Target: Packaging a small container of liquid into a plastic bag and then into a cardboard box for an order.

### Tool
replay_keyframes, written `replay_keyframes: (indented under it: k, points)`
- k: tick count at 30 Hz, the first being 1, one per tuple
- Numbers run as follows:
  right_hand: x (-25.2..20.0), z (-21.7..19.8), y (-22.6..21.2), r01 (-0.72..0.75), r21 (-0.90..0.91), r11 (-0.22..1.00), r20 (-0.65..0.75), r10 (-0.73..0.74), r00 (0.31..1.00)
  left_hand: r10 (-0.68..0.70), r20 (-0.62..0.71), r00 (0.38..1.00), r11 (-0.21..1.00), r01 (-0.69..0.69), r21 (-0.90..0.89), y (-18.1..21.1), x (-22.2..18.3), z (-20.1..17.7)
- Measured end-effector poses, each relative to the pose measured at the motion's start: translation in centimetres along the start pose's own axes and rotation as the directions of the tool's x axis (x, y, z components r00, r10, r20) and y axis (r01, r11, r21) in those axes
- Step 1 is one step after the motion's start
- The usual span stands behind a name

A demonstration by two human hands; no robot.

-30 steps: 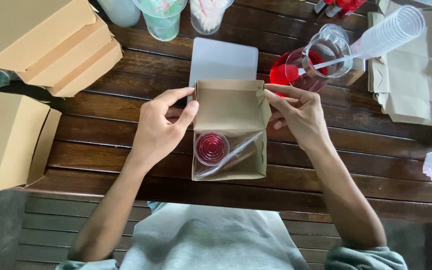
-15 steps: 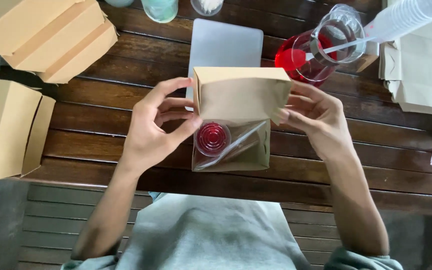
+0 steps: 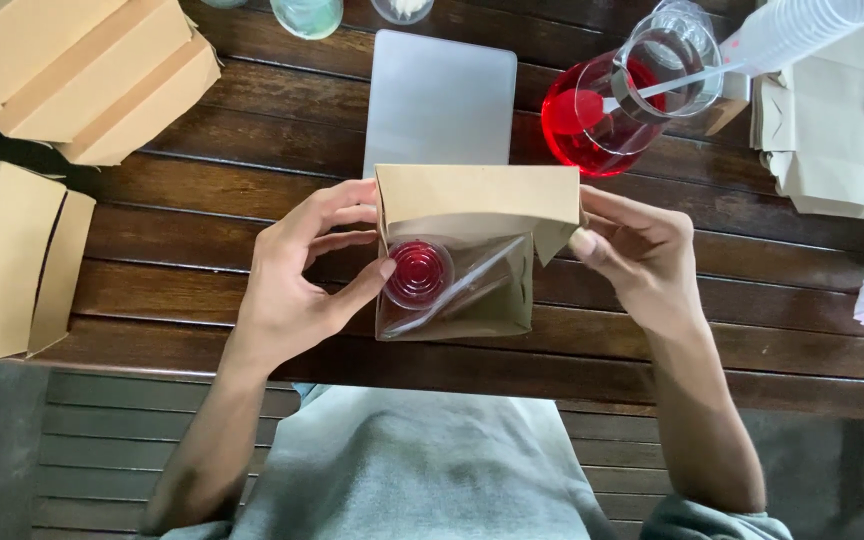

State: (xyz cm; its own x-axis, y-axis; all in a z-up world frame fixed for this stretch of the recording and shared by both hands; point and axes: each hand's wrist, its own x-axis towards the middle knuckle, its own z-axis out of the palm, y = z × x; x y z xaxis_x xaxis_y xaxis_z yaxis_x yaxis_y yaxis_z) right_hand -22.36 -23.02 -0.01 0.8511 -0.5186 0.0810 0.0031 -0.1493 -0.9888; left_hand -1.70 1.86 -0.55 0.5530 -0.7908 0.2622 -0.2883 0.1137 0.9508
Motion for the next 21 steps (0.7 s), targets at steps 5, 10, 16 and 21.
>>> replay_keyframes:
  k: [5, 10, 16, 21]
  points:
    - [0.5, 0.3, 0.2, 0.061, -0.016, 0.998, -0.011, -0.061, 0.998, 0.015, 0.005, 1.000, 1.000, -0.015, -0.008, 0.0, 0.0, -0.1]
    - [-0.1, 0.8, 0.6, 0.139, -0.102, 0.985, -0.098, -0.149, 0.984, 0.020, -0.003, 1.000, 1.000, -0.020, -0.024, -0.2, -0.3, 0.0]
    - [-1.7, 1.2, 0.9, 0.256, -0.406, 0.877, -0.194, -0.356, 0.914, 0.010, -0.017, 1.000, 1.000, -0.010, -0.005, 0.2, -0.3, 0.2]
    - [-1.7, 3.4, -0.5, 0.336, -0.595, 0.730, -0.195, -0.537, 0.821, 0.027, -0.036, 0.999, 1.000, -0.026, 0.010, 0.1, -0.4, 0.4]
